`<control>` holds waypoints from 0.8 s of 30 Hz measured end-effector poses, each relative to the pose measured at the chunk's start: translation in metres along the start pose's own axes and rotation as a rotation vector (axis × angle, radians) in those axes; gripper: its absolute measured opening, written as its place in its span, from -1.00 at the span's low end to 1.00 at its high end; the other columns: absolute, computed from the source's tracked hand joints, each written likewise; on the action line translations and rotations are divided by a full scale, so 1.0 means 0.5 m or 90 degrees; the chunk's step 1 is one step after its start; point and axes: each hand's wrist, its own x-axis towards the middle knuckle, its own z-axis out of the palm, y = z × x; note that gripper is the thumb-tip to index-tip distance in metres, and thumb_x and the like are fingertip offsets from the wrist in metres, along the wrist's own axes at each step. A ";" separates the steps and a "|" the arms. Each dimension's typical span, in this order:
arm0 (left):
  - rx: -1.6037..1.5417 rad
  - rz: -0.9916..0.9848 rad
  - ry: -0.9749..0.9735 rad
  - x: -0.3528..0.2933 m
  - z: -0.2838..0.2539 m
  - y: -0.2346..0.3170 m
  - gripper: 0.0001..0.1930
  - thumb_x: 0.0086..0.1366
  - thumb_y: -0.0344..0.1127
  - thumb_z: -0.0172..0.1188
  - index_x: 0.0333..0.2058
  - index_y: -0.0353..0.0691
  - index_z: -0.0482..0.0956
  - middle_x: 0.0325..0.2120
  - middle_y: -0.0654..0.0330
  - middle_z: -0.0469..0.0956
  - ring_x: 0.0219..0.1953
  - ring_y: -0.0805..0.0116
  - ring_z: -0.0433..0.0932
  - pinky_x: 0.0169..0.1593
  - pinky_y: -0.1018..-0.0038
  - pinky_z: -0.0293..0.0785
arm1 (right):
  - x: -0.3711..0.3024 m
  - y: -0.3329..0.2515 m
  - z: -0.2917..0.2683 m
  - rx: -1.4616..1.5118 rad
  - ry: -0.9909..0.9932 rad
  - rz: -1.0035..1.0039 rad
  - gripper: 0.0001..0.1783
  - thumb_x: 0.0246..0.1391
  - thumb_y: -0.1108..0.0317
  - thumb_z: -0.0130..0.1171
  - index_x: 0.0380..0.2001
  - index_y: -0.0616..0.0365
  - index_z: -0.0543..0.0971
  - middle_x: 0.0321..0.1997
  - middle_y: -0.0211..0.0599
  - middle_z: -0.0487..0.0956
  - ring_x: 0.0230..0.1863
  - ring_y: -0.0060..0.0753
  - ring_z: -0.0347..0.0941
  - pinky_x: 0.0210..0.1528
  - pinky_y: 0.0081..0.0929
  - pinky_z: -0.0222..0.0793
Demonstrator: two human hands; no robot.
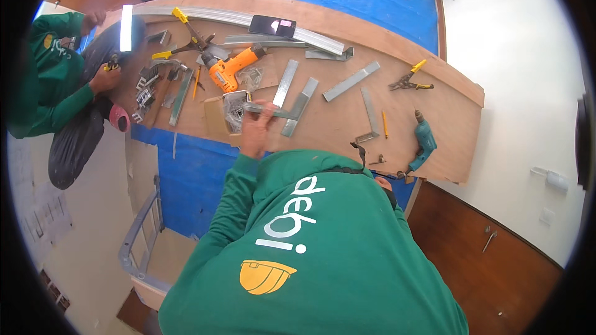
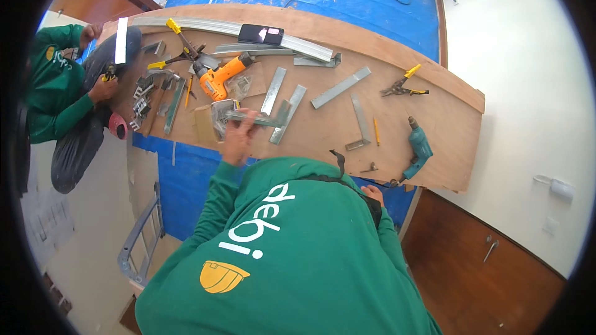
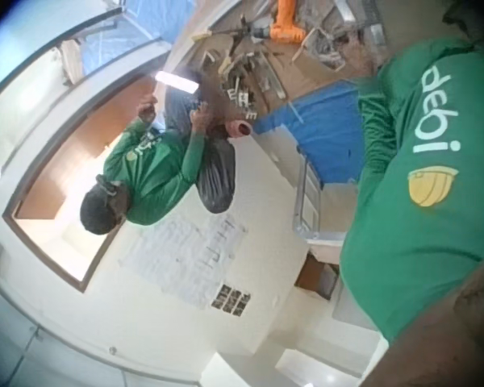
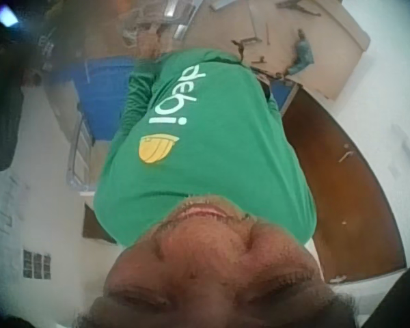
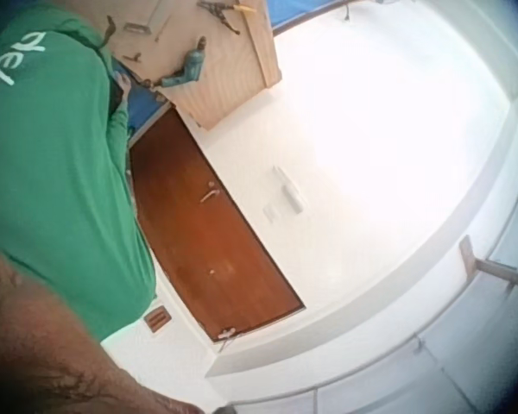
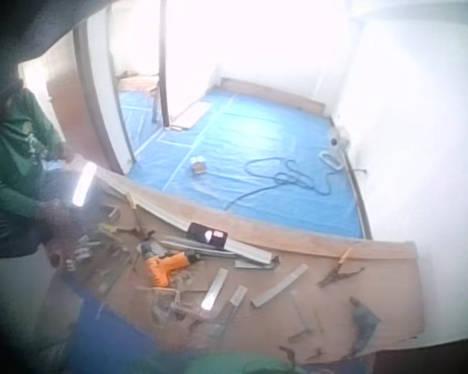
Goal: The person assembles metal frame components on a workbench. They mark metal pieces with a pencil, drill holes using a cordless drill, and use pliers to bend or adjust the metal. A second person works nearby on similar components.
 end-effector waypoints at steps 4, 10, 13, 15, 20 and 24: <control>-0.147 -0.191 0.026 0.015 0.028 -0.109 -0.70 0.60 -0.16 0.28 0.12 -0.20 0.54 -0.01 0.07 0.68 0.03 0.15 0.73 0.23 0.20 0.72 | 0.005 0.019 0.011 0.075 -0.011 -0.025 -0.25 0.21 0.06 0.55 0.28 0.39 0.62 0.24 0.01 0.72 0.20 -0.17 0.67 0.27 -0.23 0.57; -0.430 -0.124 0.143 0.152 -0.006 -0.144 -0.55 0.63 -0.02 0.21 0.12 -0.37 0.52 0.08 -0.12 0.63 0.13 0.00 0.68 0.24 0.17 0.75 | 0.049 0.120 -0.011 0.108 0.017 -0.007 -0.29 0.22 0.09 0.55 0.27 0.36 0.63 0.20 -0.01 0.74 0.16 -0.17 0.68 0.23 -0.21 0.60; -0.493 -0.105 0.197 0.240 -0.035 -0.172 -0.56 0.61 0.00 0.24 0.06 -0.33 0.55 -0.06 0.00 0.65 0.06 0.02 0.69 0.22 0.16 0.72 | 0.055 0.104 -0.012 0.108 0.012 -0.018 -0.31 0.22 0.10 0.54 0.26 0.35 0.64 0.19 -0.02 0.74 0.15 -0.18 0.68 0.22 -0.21 0.60; -0.495 -0.090 0.221 0.268 -0.007 -0.174 -0.50 0.62 0.06 0.22 0.10 -0.37 0.52 -0.02 -0.05 0.63 0.06 -0.02 0.68 0.21 0.16 0.73 | 0.049 0.102 -0.014 0.116 0.018 -0.018 -0.32 0.23 0.10 0.54 0.26 0.34 0.64 0.18 -0.02 0.74 0.15 -0.19 0.68 0.21 -0.22 0.60; -0.415 -0.103 0.217 0.302 0.032 -0.179 -0.34 0.56 0.20 0.23 0.15 -0.40 0.46 -0.02 -0.09 0.61 0.03 -0.02 0.69 0.18 0.21 0.74 | 0.044 0.095 -0.035 0.134 0.025 -0.037 -0.35 0.23 0.11 0.53 0.24 0.33 0.65 0.16 -0.04 0.74 0.13 -0.21 0.69 0.20 -0.22 0.61; -0.170 -0.177 0.108 0.311 -0.003 -0.157 -0.36 0.54 0.17 0.29 0.10 -0.42 0.49 0.04 -0.03 0.61 0.09 0.07 0.66 0.07 0.27 0.74 | 0.056 0.099 -0.051 0.163 0.021 -0.067 -0.37 0.24 0.12 0.52 0.23 0.32 0.66 0.15 -0.05 0.75 0.11 -0.23 0.69 0.19 -0.23 0.61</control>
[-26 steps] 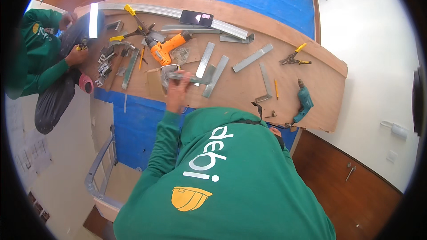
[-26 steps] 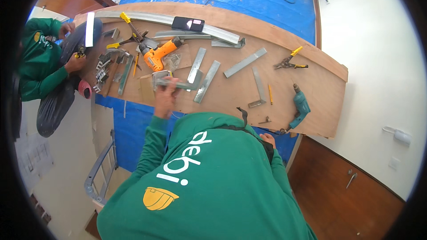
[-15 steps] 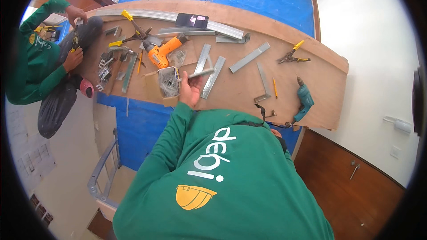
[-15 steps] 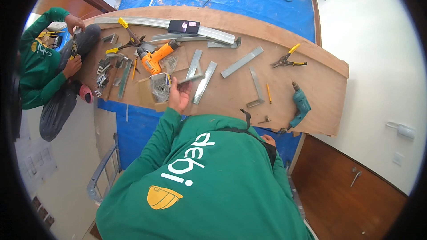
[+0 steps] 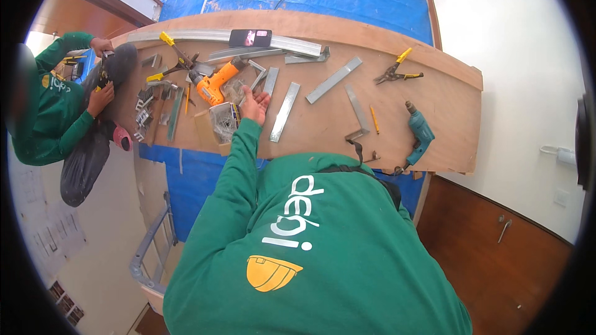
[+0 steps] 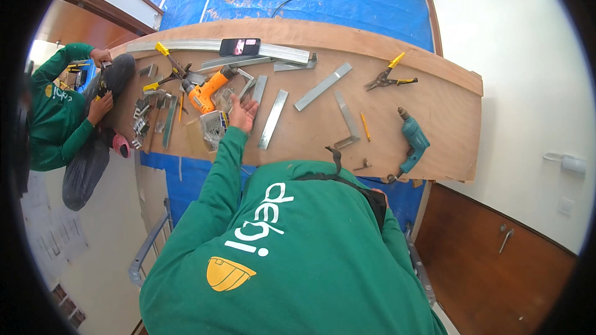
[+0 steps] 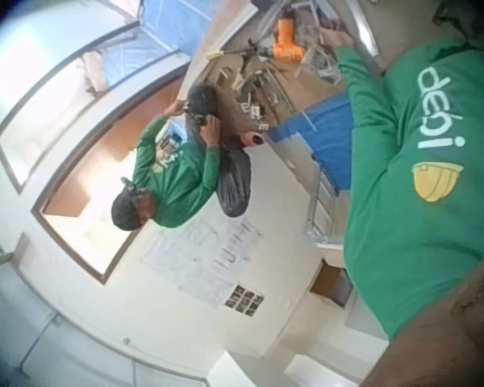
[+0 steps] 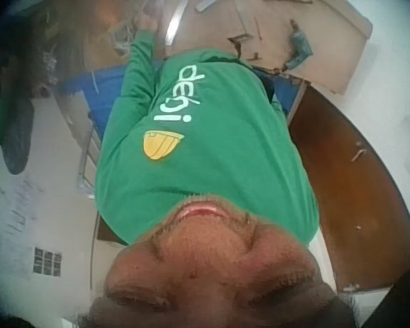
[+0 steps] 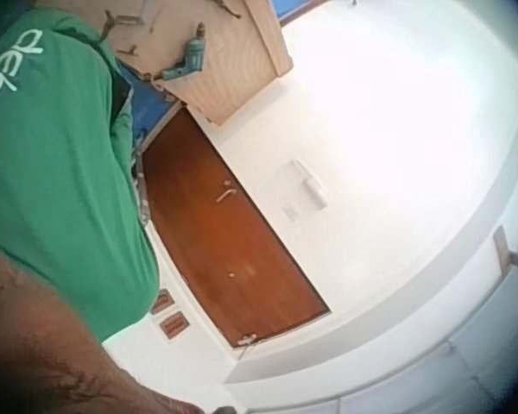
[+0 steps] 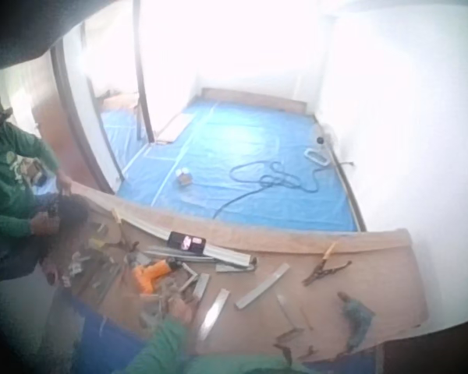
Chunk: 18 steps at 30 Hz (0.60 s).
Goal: The person assembles metal frame components on a workbench. They mark metal pieces with a pencil, drill holes using a cordless drill, and use pliers to bend or adjust the metal. A second person works nearby on similar components.
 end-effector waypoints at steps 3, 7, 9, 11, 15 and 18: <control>0.602 0.189 -0.002 -0.043 0.007 -0.025 -0.43 0.48 0.05 0.40 0.14 -0.36 0.52 0.03 -0.02 0.59 0.04 0.06 0.66 -0.03 0.24 0.69 | 0.000 -0.004 -0.037 0.025 0.009 -0.027 -0.38 0.24 0.12 0.51 0.22 0.31 0.66 0.13 -0.06 0.75 0.10 -0.24 0.69 0.19 -0.23 0.61; 0.989 0.547 0.026 -0.088 -0.002 -0.053 -0.53 0.37 -0.17 0.47 0.13 -0.25 0.54 -0.03 -0.02 0.53 0.05 -0.04 0.61 0.05 0.09 0.59 | -0.007 -0.035 -0.061 0.063 0.021 -0.002 -0.43 0.27 0.13 0.48 0.20 0.28 0.67 0.09 -0.11 0.75 0.05 -0.28 0.68 0.13 -0.24 0.63; 1.059 0.647 0.038 -0.086 -0.001 -0.063 -0.52 0.30 -0.23 0.50 0.12 -0.21 0.55 -0.03 -0.01 0.50 0.07 -0.09 0.58 0.15 0.05 0.54 | -0.032 -0.093 -0.063 0.050 0.045 0.085 -0.49 0.31 0.12 0.42 0.18 0.23 0.68 0.03 -0.18 0.74 -0.03 -0.32 0.68 0.05 -0.24 0.65; 1.098 0.600 0.050 -0.086 0.019 -0.062 -0.53 0.32 -0.19 0.49 0.10 -0.20 0.55 0.00 0.01 0.48 0.09 -0.09 0.57 0.15 0.04 0.55 | -0.057 -0.125 -0.073 0.054 0.049 0.111 -0.52 0.34 0.11 0.35 0.17 0.20 0.67 -0.01 -0.24 0.72 -0.07 -0.32 0.66 -0.03 -0.23 0.65; 1.214 0.511 0.088 -0.088 0.063 -0.040 -0.58 0.32 -0.10 0.47 0.02 -0.18 0.58 0.03 0.04 0.46 0.13 -0.06 0.57 0.15 0.03 0.55 | -0.097 -0.213 -0.076 0.032 0.078 0.164 -0.54 0.37 0.07 0.29 0.17 0.13 0.66 -0.03 -0.28 0.70 -0.08 -0.25 0.67 -0.11 -0.14 0.66; 1.263 0.494 0.049 -0.076 0.063 -0.025 -0.64 0.34 -0.10 0.43 -0.02 -0.17 0.63 0.03 0.06 0.47 0.17 -0.03 0.54 0.16 0.02 0.53 | -0.084 -0.202 -0.084 0.055 0.059 0.167 -0.59 0.36 0.09 0.29 0.11 0.11 0.67 -0.06 -0.30 0.69 -0.06 -0.27 0.67 -0.11 -0.14 0.67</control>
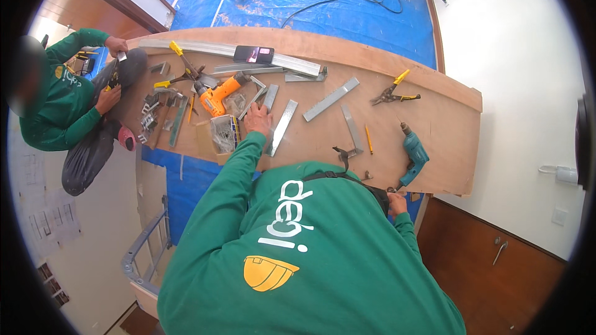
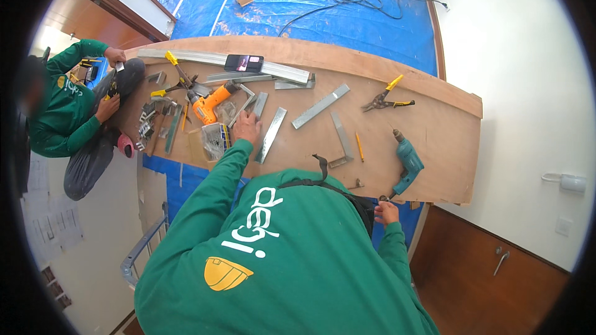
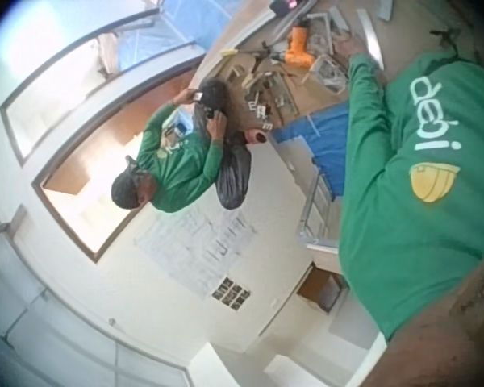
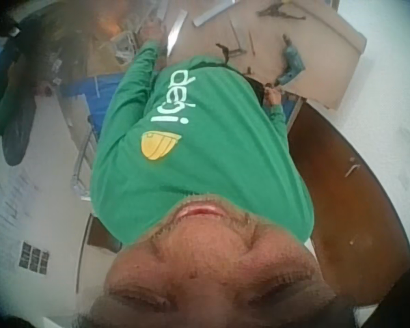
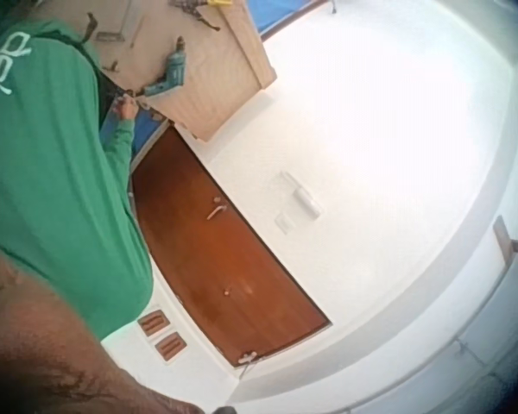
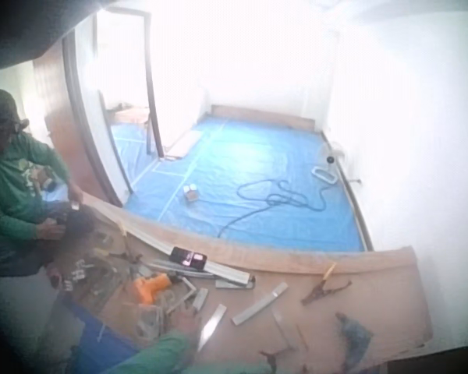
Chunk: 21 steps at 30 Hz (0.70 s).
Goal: The person assembles metal frame components on a workbench. They mark metal pieces with a pencil, drill holes using a cordless drill, and use pliers to bend or adjust the metal. A second person works nearby on similar components.
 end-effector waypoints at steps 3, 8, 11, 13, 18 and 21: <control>0.057 0.008 0.054 -0.006 0.017 0.003 -0.71 0.36 -0.16 0.39 -0.07 -0.19 0.65 0.04 0.06 0.47 0.19 -0.03 0.51 0.18 0.03 0.52 | -0.012 -0.010 0.012 -0.017 -0.005 0.008 -0.61 0.34 0.08 0.31 0.07 0.11 0.69 -0.10 -0.32 0.70 -0.09 -0.28 0.67 -0.14 -0.15 0.68; 0.021 0.062 0.086 -0.033 0.019 -0.003 -0.74 0.40 -0.22 0.31 -0.04 -0.20 0.60 0.07 0.04 0.47 0.20 -0.02 0.50 0.18 -0.01 0.50 | 0.018 0.001 0.031 -0.150 -0.016 -0.207 -0.66 0.29 0.09 0.33 -0.15 0.16 0.75 -0.31 -0.36 0.69 -0.26 -0.38 0.65 -0.28 -0.20 0.65; -0.122 0.127 0.107 -0.040 0.012 -0.020 -0.75 0.46 -0.22 0.26 -0.02 -0.23 0.54 0.05 0.00 0.50 0.15 -0.04 0.54 0.17 -0.03 0.51 | 0.060 0.005 0.041 -0.219 -0.033 -0.211 -0.65 0.27 0.11 0.32 -0.18 0.22 0.76 -0.38 -0.34 0.68 -0.30 -0.41 0.63 -0.30 -0.27 0.61; -0.254 0.092 0.070 -0.049 0.009 -0.025 -0.76 0.53 -0.22 0.20 -0.02 -0.25 0.50 0.00 -0.02 0.54 0.08 -0.02 0.60 0.15 0.00 0.54 | 0.050 -0.018 0.059 -0.214 -0.036 -0.195 -0.62 0.28 0.10 0.30 -0.19 0.25 0.76 -0.41 -0.30 0.68 -0.32 -0.40 0.64 -0.25 -0.28 0.60; -0.759 -0.160 -0.137 -0.094 -0.054 0.043 -0.73 0.68 -0.19 0.02 0.00 -0.32 0.47 -0.17 -0.01 0.65 -0.17 0.14 0.76 0.02 0.21 0.63 | 0.055 -0.062 0.097 -0.284 0.006 -0.300 -0.53 0.32 0.05 0.24 -0.07 0.30 0.72 -0.30 -0.14 0.76 -0.24 -0.21 0.72 -0.06 -0.19 0.60; -0.664 -0.044 -0.227 -0.143 -0.001 0.028 -0.71 0.70 -0.19 -0.01 0.06 -0.33 0.48 -0.18 0.02 0.70 -0.25 0.24 0.78 -0.03 0.29 0.65 | 0.008 -0.156 0.175 -0.288 0.085 -0.417 -0.54 0.33 0.07 0.25 0.02 0.27 0.67 -0.18 0.03 0.77 -0.12 0.08 0.72 0.03 -0.05 0.59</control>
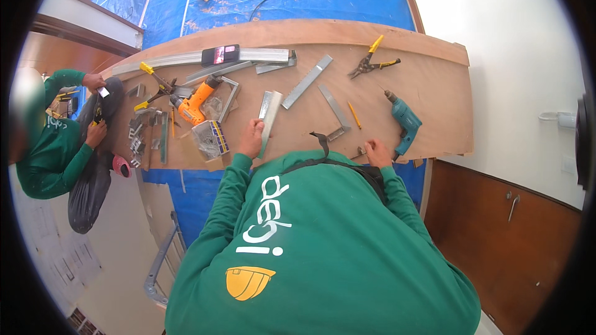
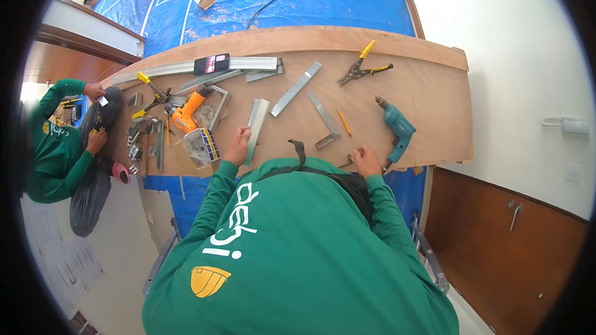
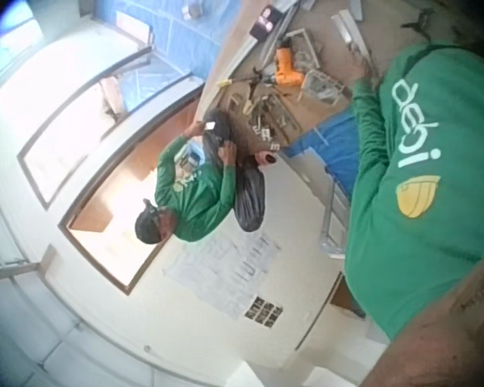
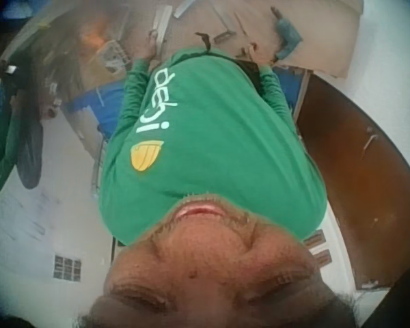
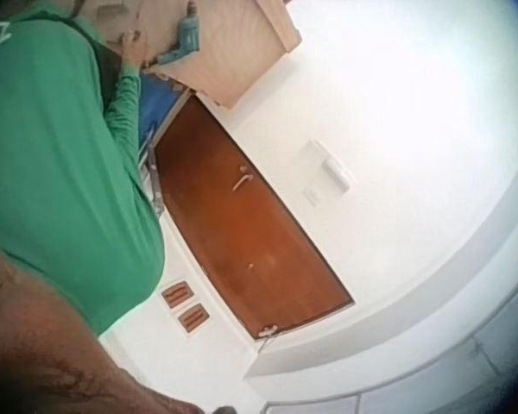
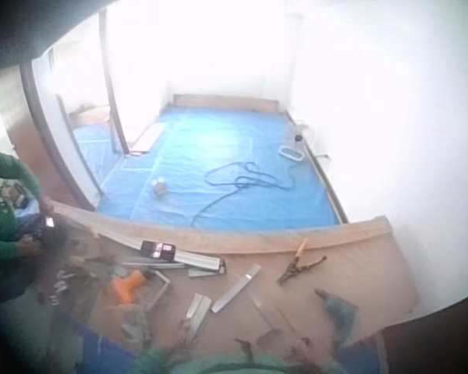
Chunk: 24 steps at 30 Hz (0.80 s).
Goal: The person assembles metal frame components on a workbench. They mark metal pieces with a pencil, drill holes using a cordless drill, and use pliers to bend or adjust the metal. A second person works nearby on similar components.
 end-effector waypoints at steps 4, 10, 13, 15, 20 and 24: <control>0.148 0.007 -0.099 -0.013 0.062 -0.026 -0.72 0.68 -0.19 0.04 0.13 -0.25 0.55 -0.15 -0.06 0.73 -0.13 0.13 0.80 0.02 0.20 0.64 | 0.093 -0.071 0.052 -0.139 0.060 -0.112 -0.60 0.34 0.09 0.35 0.01 0.19 0.62 0.02 0.10 0.66 0.11 0.17 0.62 0.11 0.07 0.54; 0.279 0.067 -0.088 0.014 0.087 -0.011 -0.77 0.62 -0.25 0.14 0.08 -0.19 0.64 -0.10 -0.10 0.67 0.01 -0.11 0.68 0.11 0.16 0.58 | 0.198 -0.122 0.084 -0.303 0.042 -0.093 -0.62 0.33 0.10 0.37 -0.02 0.15 0.58 0.12 0.14 0.62 0.18 0.23 0.58 0.16 0.13 0.53; 0.331 0.172 -0.017 0.016 0.082 -0.055 -0.80 0.57 -0.32 0.19 0.07 -0.16 0.66 -0.05 -0.09 0.60 0.01 -0.17 0.64 0.11 0.12 0.58 | 0.240 -0.146 0.069 -0.309 -0.101 -0.063 -0.62 0.34 0.19 0.33 0.06 0.17 0.54 0.15 0.19 0.62 0.17 0.31 0.59 0.17 0.16 0.53; 0.383 0.186 0.015 0.010 0.102 -0.062 -0.76 0.49 -0.33 0.26 0.08 -0.13 0.64 -0.04 -0.07 0.56 0.01 -0.18 0.61 0.10 0.04 0.57 | 0.252 -0.134 0.070 -0.313 -0.090 -0.057 -0.63 0.32 0.26 0.28 0.08 0.21 0.52 0.12 0.25 0.63 0.14 0.34 0.60 0.17 0.17 0.53; 0.522 0.239 0.050 -0.020 0.131 -0.007 -0.59 0.33 -0.30 0.43 0.11 -0.16 0.59 0.03 -0.01 0.53 0.08 -0.12 0.57 0.12 0.00 0.55 | 0.212 -0.092 0.095 -0.269 0.029 -0.052 -0.64 0.32 0.31 0.18 0.08 0.29 0.49 0.01 0.33 0.64 0.08 0.44 0.60 0.20 0.20 0.52; 0.568 0.238 0.024 -0.024 0.122 0.005 -0.47 0.22 -0.27 0.51 0.14 -0.18 0.57 0.05 0.03 0.52 0.10 -0.07 0.55 0.12 0.03 0.54 | 0.217 -0.039 0.131 -0.196 0.011 -0.006 -0.46 0.33 0.19 0.21 0.18 0.37 0.39 0.07 0.40 0.63 0.14 0.49 0.58 0.27 0.21 0.49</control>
